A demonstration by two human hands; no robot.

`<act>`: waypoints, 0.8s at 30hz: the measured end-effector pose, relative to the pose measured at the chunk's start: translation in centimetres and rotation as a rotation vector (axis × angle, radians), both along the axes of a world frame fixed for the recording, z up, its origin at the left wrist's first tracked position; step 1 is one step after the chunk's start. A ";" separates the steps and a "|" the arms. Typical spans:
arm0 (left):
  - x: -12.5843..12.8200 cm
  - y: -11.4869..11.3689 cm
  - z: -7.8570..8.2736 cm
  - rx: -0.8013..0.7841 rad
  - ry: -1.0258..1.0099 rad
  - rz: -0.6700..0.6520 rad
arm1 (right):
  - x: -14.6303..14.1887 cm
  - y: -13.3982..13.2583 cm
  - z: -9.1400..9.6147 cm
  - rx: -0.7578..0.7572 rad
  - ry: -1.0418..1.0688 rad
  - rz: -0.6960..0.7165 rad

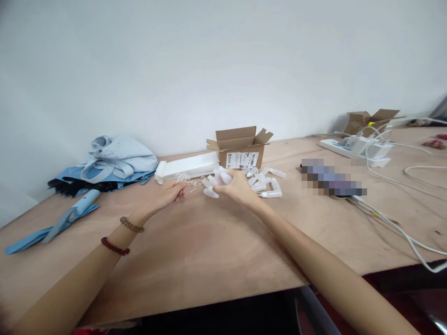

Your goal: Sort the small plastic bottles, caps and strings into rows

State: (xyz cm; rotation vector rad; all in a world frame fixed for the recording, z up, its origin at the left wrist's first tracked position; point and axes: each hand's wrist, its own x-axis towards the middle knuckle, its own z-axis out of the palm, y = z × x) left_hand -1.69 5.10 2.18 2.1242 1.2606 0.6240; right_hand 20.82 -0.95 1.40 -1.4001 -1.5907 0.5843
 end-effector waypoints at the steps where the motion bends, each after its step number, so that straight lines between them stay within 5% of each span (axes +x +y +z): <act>1: 0.3 0.8 0.2 0.063 0.100 0.009 | -0.1 0.1 -0.3 0.012 -0.053 -0.014; 6: 2.1 4.1 0.9 0.265 0.507 0.084 | -1.2 0.0 -1.9 0.128 -0.313 0.046; 14: 2.6 4.7 -0.9 0.494 0.438 0.101 | -1.5 -0.4 -2.5 0.154 -0.462 0.212; 24: 4.3 5.2 -1.8 0.528 0.384 -0.369 | -1.2 -0.3 -2.6 0.184 -0.465 0.240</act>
